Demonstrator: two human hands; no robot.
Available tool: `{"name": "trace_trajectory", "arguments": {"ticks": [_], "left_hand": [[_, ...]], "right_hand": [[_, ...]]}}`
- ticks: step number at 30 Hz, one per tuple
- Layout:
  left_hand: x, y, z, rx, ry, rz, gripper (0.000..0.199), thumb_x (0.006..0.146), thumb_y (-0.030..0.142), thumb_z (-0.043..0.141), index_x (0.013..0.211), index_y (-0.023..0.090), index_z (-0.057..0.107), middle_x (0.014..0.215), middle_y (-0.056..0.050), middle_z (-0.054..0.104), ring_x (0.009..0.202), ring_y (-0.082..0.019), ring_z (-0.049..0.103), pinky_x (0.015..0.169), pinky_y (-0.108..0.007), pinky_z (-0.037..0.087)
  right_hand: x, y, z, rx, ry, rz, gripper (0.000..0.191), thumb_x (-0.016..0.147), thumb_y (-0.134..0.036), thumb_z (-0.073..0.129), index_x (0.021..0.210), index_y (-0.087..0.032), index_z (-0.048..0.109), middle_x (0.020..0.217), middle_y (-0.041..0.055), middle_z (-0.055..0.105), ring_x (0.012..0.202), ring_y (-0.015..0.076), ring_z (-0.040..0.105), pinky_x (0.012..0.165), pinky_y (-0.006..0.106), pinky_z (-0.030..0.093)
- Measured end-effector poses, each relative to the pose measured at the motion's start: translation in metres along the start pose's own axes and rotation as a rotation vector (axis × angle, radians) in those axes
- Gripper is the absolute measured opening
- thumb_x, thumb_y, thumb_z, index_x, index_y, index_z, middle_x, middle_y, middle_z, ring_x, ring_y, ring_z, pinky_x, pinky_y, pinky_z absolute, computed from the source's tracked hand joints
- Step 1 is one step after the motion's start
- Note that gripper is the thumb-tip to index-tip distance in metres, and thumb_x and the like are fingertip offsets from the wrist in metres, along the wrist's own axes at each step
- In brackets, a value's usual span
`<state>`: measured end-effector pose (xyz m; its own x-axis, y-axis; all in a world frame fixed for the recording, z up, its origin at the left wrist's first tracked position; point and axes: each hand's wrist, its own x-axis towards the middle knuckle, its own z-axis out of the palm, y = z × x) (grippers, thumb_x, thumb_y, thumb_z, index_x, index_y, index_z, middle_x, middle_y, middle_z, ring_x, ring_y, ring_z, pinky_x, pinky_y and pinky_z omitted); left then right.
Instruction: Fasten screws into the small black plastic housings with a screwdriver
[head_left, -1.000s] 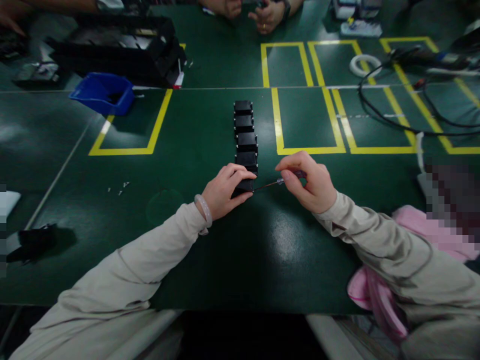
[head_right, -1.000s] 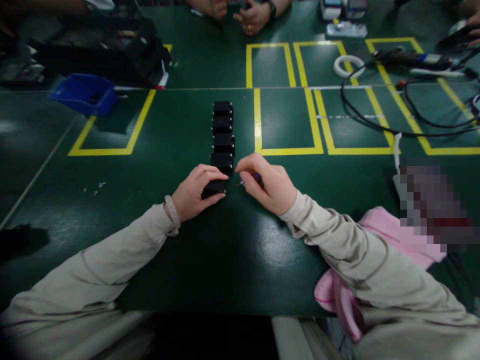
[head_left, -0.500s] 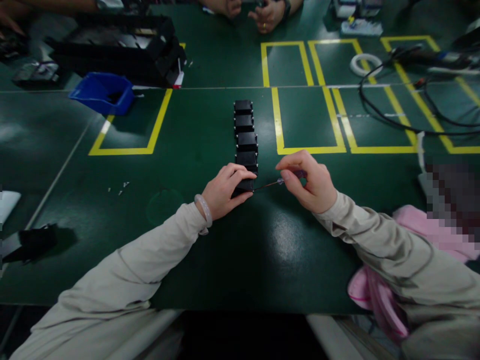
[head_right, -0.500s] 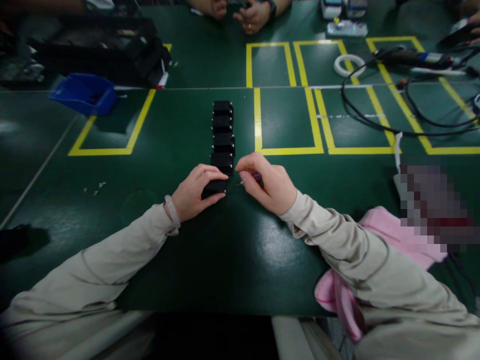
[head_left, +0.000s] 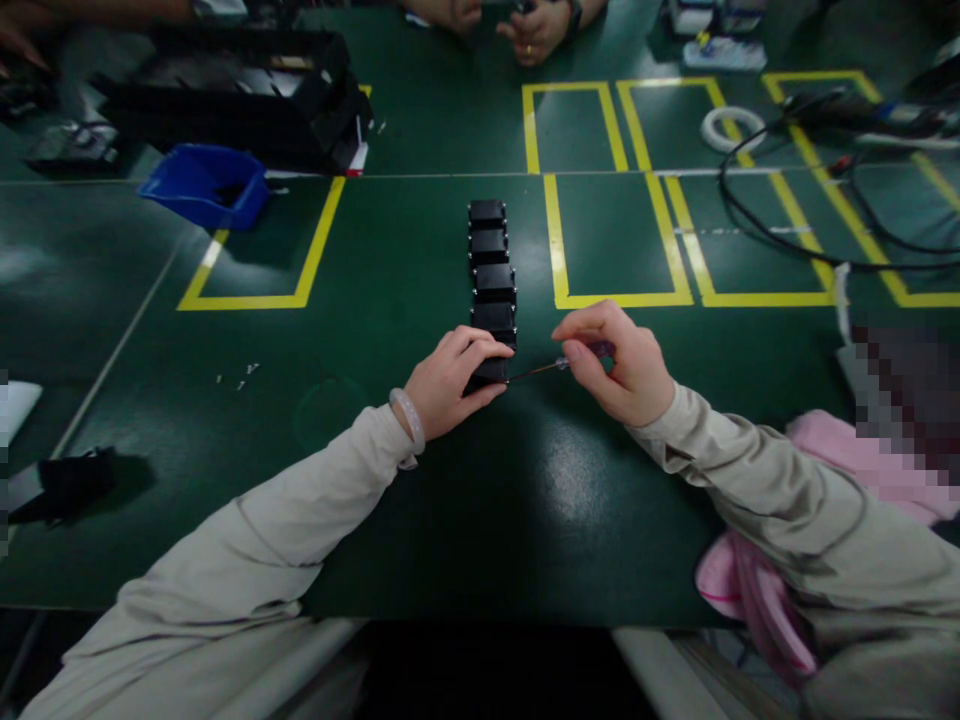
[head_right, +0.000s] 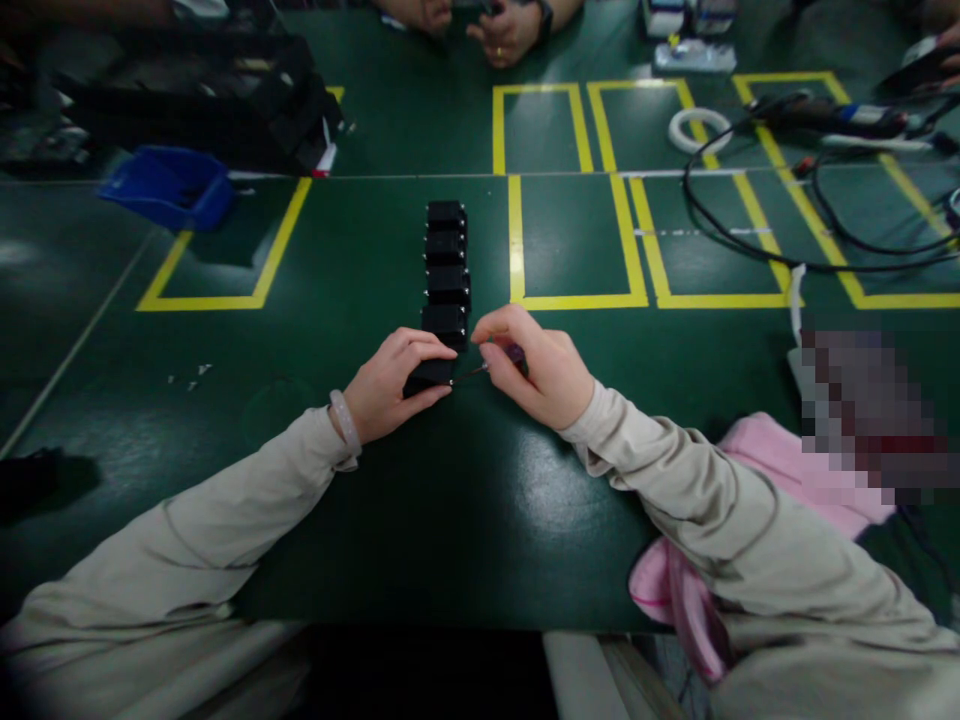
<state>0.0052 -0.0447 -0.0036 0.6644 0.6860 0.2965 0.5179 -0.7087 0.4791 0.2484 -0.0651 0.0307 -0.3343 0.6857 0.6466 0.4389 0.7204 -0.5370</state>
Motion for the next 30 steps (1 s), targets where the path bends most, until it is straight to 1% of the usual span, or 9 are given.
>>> {"name": "trace_trajectory", "arguments": {"ticks": [3,5,10,14,23,30], "left_hand": [[-0.0002,0.0001,0.0,0.006,0.002,0.005,0.033,0.092,0.026,0.062,0.123,0.018,0.055,0.12,-0.011,0.055,0.113,-0.026,0.055,0.099,-0.045,0.048],[-0.0004,0.0002,0.0,0.008,0.003,0.009,0.033,0.092,0.026,0.062,0.123,0.018,0.055,0.12,-0.011,0.055,0.113,-0.026,0.055,0.099,-0.044,0.048],[-0.0004,0.0003,0.0001,0.009,0.002,0.003,0.034,0.091,0.026,0.063,0.123,0.019,0.054,0.12,-0.01,0.055,0.113,-0.025,0.055,0.099,-0.044,0.049],[-0.0006,-0.0003,0.0004,0.007,0.001,-0.002,0.034,0.091,0.026,0.063,0.124,0.02,0.054,0.121,-0.01,0.055,0.113,-0.025,0.055,0.099,-0.044,0.049],[-0.0002,0.0003,-0.0004,0.011,-0.002,-0.003,0.034,0.091,0.025,0.063,0.123,0.019,0.054,0.12,-0.01,0.055,0.112,-0.025,0.055,0.099,-0.043,0.048],[-0.0003,-0.0001,-0.0001,0.008,0.0,0.004,0.034,0.091,0.026,0.063,0.123,0.019,0.054,0.12,-0.01,0.055,0.112,-0.025,0.055,0.098,-0.044,0.049]], "right_hand": [[0.0004,0.0002,0.0004,-0.002,0.006,-0.016,0.012,0.092,-0.017,0.051,0.103,-0.021,0.055,0.087,-0.0005,0.064,0.069,0.0092,0.067,0.062,0.021,0.054],[0.0007,0.0004,0.0004,-0.001,0.006,-0.019,0.01,0.093,-0.017,0.051,0.102,-0.021,0.055,0.085,-0.0007,0.063,0.069,0.009,0.066,0.062,0.021,0.053],[0.0007,0.0005,0.0,0.012,-0.01,0.001,0.003,0.095,-0.021,0.054,0.097,-0.02,0.056,0.077,-0.0032,0.062,0.06,0.0067,0.062,0.057,0.018,0.049],[0.0006,0.0,-0.0004,0.02,-0.024,0.017,0.003,0.096,-0.023,0.053,0.095,-0.02,0.056,0.073,-0.0043,0.061,0.056,0.0064,0.059,0.054,0.018,0.046],[-0.0001,0.0017,-0.0006,0.037,-0.026,0.029,0.006,0.095,-0.027,0.056,0.097,-0.021,0.056,0.07,-0.0052,0.057,0.055,0.0072,0.058,0.054,0.019,0.045],[0.0,0.0014,-0.0002,0.029,-0.022,0.021,0.004,0.096,-0.025,0.055,0.096,-0.021,0.056,0.071,-0.0051,0.058,0.055,0.0067,0.059,0.055,0.019,0.046]]}}
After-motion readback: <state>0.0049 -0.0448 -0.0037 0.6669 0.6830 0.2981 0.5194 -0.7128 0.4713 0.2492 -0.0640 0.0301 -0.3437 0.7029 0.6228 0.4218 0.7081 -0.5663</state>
